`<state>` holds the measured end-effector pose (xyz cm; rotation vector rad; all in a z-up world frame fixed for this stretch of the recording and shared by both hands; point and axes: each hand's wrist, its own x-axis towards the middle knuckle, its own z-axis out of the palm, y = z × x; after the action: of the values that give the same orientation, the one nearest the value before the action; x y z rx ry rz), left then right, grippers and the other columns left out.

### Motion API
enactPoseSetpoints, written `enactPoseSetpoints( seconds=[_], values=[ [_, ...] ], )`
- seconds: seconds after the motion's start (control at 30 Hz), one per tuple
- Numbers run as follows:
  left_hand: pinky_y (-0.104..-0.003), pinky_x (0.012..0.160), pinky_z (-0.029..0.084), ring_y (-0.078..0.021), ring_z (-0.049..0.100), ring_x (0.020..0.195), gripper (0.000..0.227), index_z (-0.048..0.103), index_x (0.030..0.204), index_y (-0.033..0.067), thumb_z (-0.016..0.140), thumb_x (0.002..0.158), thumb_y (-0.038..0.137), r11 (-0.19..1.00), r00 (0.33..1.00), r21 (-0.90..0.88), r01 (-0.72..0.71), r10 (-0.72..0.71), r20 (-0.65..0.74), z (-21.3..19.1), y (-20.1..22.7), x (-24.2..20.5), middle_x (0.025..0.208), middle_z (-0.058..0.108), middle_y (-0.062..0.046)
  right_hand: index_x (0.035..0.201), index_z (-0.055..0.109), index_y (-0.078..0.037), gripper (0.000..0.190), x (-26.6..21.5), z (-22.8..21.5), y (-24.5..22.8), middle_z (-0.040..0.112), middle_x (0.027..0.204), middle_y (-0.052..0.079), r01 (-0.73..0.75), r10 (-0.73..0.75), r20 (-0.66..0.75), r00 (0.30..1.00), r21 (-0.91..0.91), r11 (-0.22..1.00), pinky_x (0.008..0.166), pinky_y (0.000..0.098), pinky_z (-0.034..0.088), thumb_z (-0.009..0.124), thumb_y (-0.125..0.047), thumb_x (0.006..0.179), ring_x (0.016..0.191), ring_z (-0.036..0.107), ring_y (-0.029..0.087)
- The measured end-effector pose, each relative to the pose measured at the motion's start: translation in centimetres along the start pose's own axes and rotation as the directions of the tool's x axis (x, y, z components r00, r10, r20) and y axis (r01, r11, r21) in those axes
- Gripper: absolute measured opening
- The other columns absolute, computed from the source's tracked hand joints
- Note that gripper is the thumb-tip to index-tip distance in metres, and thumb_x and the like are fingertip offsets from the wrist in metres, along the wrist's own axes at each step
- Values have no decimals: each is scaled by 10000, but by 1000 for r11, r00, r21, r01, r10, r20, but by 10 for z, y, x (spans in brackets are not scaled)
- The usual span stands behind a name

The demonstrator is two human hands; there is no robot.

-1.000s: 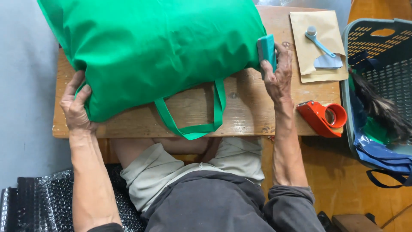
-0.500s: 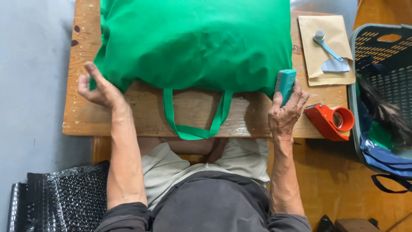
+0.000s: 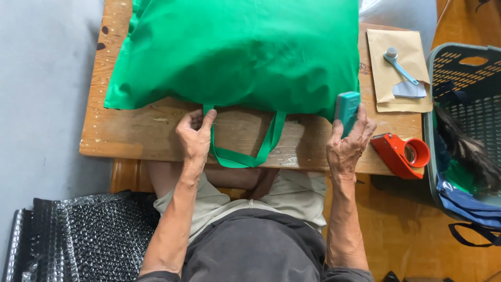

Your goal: Brushing the surface of a green tote bag containing a pillow to clean or smooth it.

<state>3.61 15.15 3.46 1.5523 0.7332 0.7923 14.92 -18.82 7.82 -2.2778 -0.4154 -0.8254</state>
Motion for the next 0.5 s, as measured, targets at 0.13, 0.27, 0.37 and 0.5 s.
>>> enactPoseSetpoints(
  seconds=[0.13,0.27,0.37,0.5],
  values=[
    [-274,575,525,-136,668,643,417,764,1012,129,945,768,415,975,999,218,-35,34,10,-2,2,8,795,724,-20,1550,460,-77,615,-2,-3,-38,488,1185,155,41,-41,-52,998,1,999,978,498,394,675,-231,995,1083,537,380],
    [-318,619,547,-199,671,707,454,755,1002,89,976,720,369,890,944,343,-301,328,-23,-2,5,4,834,671,-58,1528,460,-11,582,3,3,-113,521,1153,178,138,-147,29,989,197,971,964,447,356,668,-176,1010,1047,521,316],
    [-329,659,551,-195,669,726,372,728,1032,131,916,794,346,809,899,432,-399,438,10,1,3,2,843,633,-13,1507,482,-34,617,-3,21,-139,551,1229,120,199,-240,125,963,273,941,932,385,366,713,-204,961,1105,550,271],
    [-409,737,508,-268,638,834,353,699,1064,160,860,830,369,619,838,638,-459,540,78,1,18,-2,921,581,-20,1486,516,-45,632,-8,42,-163,598,1225,131,228,-307,189,933,353,908,904,397,419,751,-187,917,1075,602,311]
  ],
)
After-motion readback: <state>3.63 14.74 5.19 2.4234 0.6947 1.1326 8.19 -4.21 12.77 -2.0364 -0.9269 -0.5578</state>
